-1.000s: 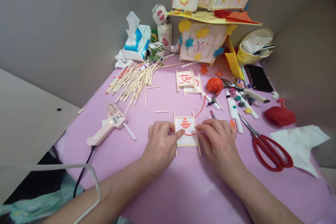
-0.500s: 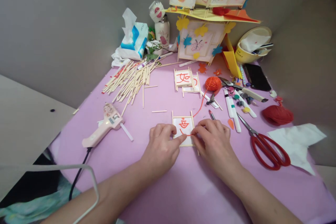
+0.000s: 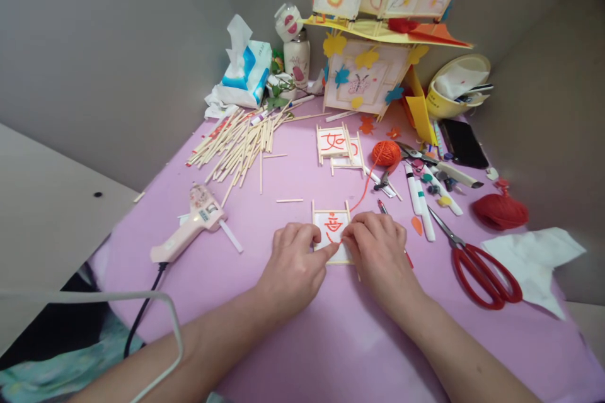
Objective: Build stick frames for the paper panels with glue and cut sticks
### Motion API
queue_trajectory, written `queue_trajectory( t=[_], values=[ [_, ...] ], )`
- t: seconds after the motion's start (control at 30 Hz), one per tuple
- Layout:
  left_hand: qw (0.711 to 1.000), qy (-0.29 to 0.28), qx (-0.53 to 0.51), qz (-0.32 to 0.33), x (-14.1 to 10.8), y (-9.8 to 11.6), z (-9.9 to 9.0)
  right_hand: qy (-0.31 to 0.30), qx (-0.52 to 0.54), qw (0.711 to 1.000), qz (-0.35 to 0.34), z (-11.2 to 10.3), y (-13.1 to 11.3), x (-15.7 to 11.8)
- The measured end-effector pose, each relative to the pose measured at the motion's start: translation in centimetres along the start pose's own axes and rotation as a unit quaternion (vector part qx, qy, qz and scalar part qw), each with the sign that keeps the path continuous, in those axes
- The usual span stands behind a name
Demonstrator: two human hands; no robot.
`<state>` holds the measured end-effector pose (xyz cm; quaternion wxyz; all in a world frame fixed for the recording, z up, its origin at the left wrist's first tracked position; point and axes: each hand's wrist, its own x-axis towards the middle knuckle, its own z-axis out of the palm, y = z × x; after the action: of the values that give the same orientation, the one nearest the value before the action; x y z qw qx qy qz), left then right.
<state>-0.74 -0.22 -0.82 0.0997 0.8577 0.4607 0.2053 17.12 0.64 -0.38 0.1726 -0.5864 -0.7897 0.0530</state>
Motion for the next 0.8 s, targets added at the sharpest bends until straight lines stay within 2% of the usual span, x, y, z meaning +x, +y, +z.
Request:
queue_trajectory(
  t=[0.13,0.37,0.6,0.8],
  values=[
    [1.0,-0.008,0.002,0.0,-0.1,0.0,0.1,0.014,0.012,1.0,0.008,-0.2,-0.1,0.1],
    [1.0,0.005,-0.002,0.0,-0.1,0.0,0.0,0.101,0.007,0.994,0.033,-0.6,0.5,-0.1],
    [1.0,0.015,-0.005,0.004,-0.2,-0.1,-0.1,0.066,0.03,0.997,-0.006,-1.1,0.4,-0.9],
    [1.0,0.003,-0.001,0.004,-0.1,-0.1,0.0,0.059,0.04,0.997,-0.006,-0.7,0.2,-0.9]
  ],
)
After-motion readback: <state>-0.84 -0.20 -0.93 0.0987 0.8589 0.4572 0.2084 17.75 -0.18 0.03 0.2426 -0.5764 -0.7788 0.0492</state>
